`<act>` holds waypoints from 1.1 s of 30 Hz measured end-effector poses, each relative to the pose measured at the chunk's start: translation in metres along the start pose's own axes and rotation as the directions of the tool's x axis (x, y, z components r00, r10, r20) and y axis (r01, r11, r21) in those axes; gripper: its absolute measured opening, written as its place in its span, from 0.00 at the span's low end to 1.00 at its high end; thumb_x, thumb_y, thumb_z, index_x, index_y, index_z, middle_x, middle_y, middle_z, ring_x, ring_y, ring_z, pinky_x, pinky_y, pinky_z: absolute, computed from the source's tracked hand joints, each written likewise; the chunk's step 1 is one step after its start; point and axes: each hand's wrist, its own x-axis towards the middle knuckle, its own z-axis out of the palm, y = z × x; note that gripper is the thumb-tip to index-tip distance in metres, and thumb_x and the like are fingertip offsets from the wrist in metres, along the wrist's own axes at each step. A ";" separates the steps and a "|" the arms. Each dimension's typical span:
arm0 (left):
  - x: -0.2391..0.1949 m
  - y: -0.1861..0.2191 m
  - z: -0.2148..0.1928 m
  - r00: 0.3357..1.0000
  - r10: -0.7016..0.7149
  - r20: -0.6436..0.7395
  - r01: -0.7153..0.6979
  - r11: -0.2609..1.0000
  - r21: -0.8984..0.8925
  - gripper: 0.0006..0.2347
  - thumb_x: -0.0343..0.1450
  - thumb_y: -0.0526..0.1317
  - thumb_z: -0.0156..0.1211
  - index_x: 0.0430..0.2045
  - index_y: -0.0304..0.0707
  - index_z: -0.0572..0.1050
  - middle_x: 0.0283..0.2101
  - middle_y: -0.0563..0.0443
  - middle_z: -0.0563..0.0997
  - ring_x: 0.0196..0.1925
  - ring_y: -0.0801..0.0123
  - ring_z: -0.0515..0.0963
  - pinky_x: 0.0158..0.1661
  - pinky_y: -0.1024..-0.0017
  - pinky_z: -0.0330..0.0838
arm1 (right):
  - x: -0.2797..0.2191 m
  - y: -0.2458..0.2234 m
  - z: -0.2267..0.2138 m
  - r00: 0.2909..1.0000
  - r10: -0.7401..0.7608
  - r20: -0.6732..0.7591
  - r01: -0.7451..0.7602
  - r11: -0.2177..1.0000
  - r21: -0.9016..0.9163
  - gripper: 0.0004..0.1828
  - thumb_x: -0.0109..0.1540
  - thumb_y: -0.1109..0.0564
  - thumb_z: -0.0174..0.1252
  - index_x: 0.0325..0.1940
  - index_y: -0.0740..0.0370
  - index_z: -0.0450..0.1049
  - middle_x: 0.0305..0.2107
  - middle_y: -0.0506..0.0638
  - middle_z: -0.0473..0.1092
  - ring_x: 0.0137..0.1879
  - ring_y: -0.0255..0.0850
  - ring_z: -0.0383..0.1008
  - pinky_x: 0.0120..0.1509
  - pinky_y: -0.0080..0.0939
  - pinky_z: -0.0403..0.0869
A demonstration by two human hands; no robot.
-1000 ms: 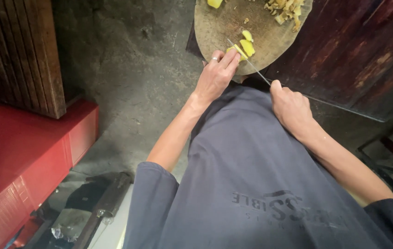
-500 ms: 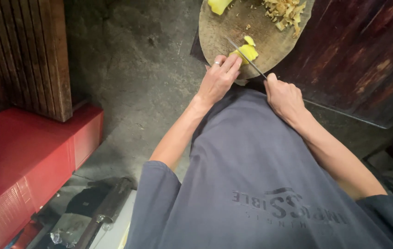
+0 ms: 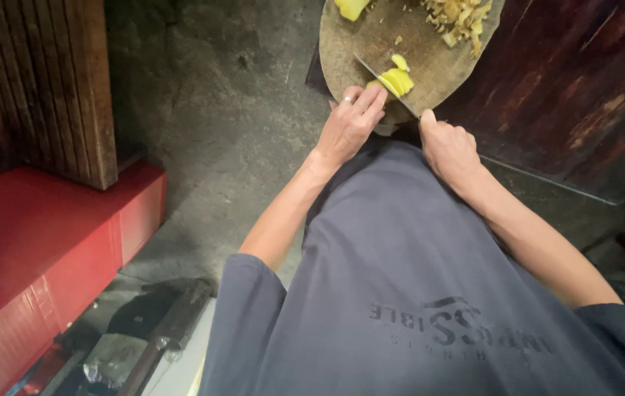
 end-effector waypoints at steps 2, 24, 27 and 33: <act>-0.002 0.000 -0.004 1.000 -0.003 -0.004 0.003 1.000 -0.004 0.12 0.78 0.40 0.60 0.54 0.36 0.74 0.51 0.46 0.75 0.48 0.57 0.76 0.50 0.72 0.81 | 0.004 0.002 0.000 1.000 0.027 0.006 -0.028 0.997 0.066 0.15 0.78 0.47 0.40 0.52 0.60 0.64 0.31 0.65 0.77 0.40 0.74 0.82 0.46 0.72 0.79; -0.003 0.007 -0.008 0.999 -0.042 0.008 0.042 0.998 -0.036 0.13 0.76 0.38 0.63 0.54 0.35 0.76 0.51 0.46 0.77 0.47 0.57 0.77 0.52 0.73 0.78 | 0.000 -0.005 -0.006 0.996 0.041 0.082 -0.048 0.995 0.085 0.12 0.76 0.50 0.39 0.51 0.60 0.63 0.32 0.67 0.77 0.41 0.75 0.82 0.48 0.73 0.79; -0.010 0.003 0.004 0.999 -0.051 -0.015 0.050 0.998 -0.028 0.11 0.78 0.40 0.61 0.53 0.36 0.76 0.51 0.47 0.77 0.47 0.59 0.76 0.52 0.74 0.78 | 0.004 0.001 -0.020 0.999 0.023 0.047 -0.032 0.978 0.206 0.15 0.77 0.46 0.42 0.51 0.60 0.63 0.32 0.72 0.76 0.41 0.79 0.80 0.45 0.76 0.78; -0.006 0.004 0.004 0.998 -0.046 -0.035 0.044 0.998 -0.052 0.09 0.80 0.38 0.56 0.51 0.35 0.75 0.50 0.46 0.76 0.46 0.57 0.76 0.53 0.73 0.78 | -0.015 0.000 -0.032 0.998 -0.002 0.064 -0.005 0.993 0.121 0.14 0.77 0.45 0.41 0.52 0.57 0.63 0.33 0.68 0.78 0.41 0.74 0.82 0.47 0.75 0.78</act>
